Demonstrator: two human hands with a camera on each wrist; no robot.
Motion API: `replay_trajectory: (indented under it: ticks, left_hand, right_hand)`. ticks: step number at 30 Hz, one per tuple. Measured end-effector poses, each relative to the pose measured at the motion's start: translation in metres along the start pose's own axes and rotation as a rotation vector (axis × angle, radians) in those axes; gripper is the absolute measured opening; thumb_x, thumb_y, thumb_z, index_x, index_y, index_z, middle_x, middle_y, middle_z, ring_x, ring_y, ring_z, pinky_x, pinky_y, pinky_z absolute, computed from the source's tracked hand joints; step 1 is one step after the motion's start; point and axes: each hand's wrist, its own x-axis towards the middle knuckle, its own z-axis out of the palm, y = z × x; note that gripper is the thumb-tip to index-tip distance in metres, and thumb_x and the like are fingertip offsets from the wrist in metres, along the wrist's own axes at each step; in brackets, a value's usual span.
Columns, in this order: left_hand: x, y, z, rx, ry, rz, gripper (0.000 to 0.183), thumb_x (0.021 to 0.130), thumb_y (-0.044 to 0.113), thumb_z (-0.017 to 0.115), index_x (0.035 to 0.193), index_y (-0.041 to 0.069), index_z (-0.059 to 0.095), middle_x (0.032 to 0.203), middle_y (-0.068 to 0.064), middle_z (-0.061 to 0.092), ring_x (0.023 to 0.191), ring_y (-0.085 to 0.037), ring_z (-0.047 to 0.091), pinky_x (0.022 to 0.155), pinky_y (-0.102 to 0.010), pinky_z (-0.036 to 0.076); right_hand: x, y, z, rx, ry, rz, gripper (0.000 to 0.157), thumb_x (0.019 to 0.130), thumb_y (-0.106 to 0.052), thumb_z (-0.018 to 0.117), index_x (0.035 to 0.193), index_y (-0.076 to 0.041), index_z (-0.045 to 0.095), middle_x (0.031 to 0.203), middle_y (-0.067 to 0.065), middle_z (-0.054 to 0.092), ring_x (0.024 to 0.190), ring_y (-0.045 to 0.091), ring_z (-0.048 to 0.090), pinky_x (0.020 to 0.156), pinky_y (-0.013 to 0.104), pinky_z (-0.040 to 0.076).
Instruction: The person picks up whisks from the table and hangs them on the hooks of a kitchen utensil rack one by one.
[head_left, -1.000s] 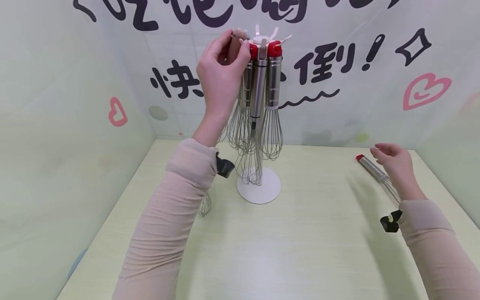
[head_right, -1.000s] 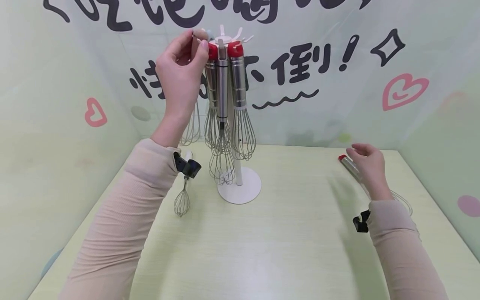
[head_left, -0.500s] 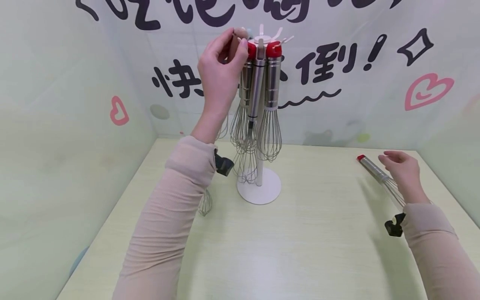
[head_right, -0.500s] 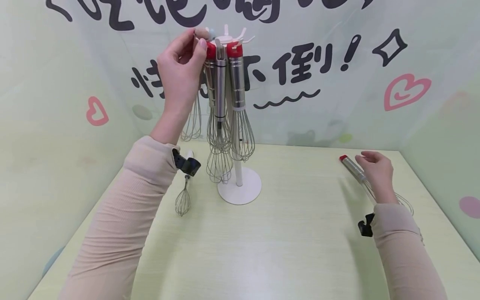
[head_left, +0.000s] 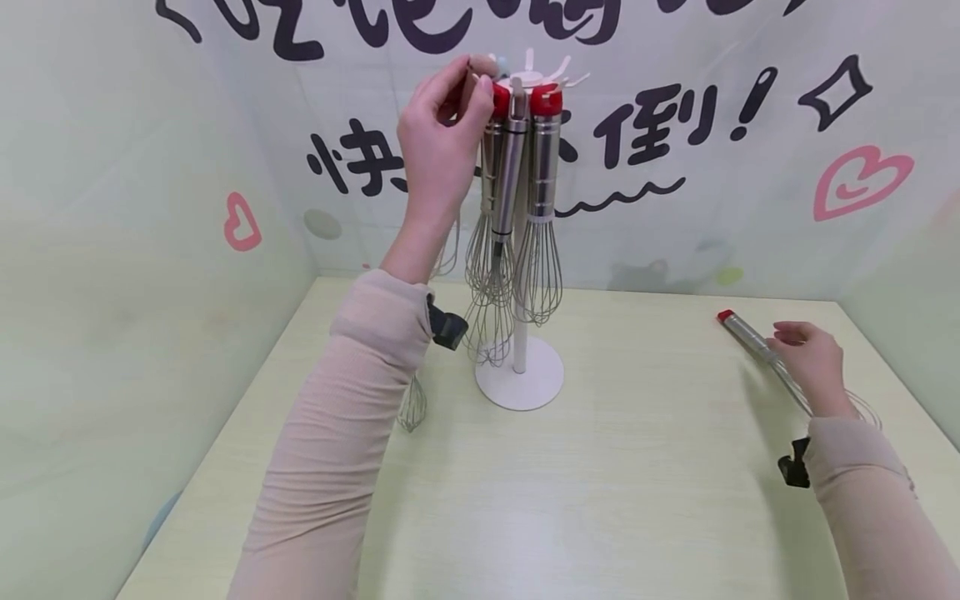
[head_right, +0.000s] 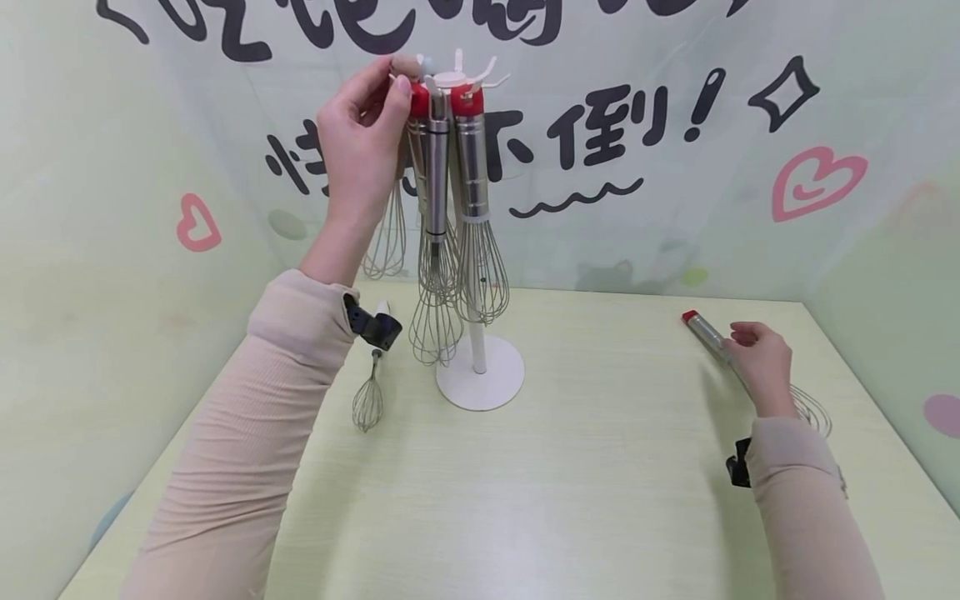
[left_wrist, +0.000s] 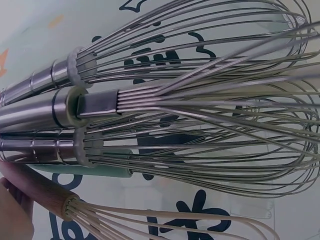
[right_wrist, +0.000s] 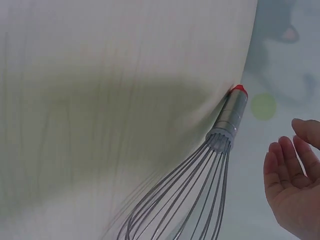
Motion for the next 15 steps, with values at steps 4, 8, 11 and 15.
replay_trajectory:
  ticks: [4,8,11,15]
  left_hand:
    - [0.000,-0.001,0.001,-0.001,0.001,-0.004,0.045,0.090,0.018,0.062,0.132,0.003,0.055,0.128,-0.014,0.057,0.109,-0.012,0.057,0.095,-0.011,0.049]
    - [0.000,-0.001,0.002,0.004,0.010,-0.005,0.046,0.089,0.019,0.062,0.131,0.004,0.056,0.127,-0.013,0.058,0.106,-0.011,0.057,0.094,-0.012,0.050]
    - [-0.001,-0.001,0.003,-0.002,0.016,-0.009,0.046,0.088,0.019,0.062,0.131,0.004,0.056,0.127,-0.013,0.058,0.107,-0.011,0.057,0.094,-0.011,0.049]
    - [-0.002,-0.001,0.002,-0.020,0.024,-0.028,0.047,0.089,0.019,0.062,0.133,0.004,0.055,0.130,-0.012,0.058,0.112,-0.012,0.057,0.096,-0.010,0.048]
  right_hand:
    - [0.000,0.006,0.002,-0.034,-0.011,-0.021,0.048,0.097,-0.017,0.048,0.134,0.012,0.042,0.131,0.036,0.048,0.082,-0.001,0.050,0.080,0.027,0.048]
    - [0.001,0.009,0.003,-0.047,-0.013,-0.037,0.046,0.096,-0.012,0.046,0.133,0.015,0.040,0.130,0.040,0.045,0.110,0.045,0.051,0.095,0.057,0.043]
    - [0.002,0.011,0.003,-0.060,-0.015,-0.051,0.045,0.096,-0.010,0.046,0.132,0.017,0.040,0.129,0.042,0.043,0.117,0.053,0.044,0.098,0.063,0.039]
    - [0.005,0.012,0.004,-0.084,-0.011,-0.070,0.044,0.094,-0.007,0.046,0.130,0.019,0.040,0.127,0.043,0.043,0.116,0.054,0.044,0.098,0.064,0.037]
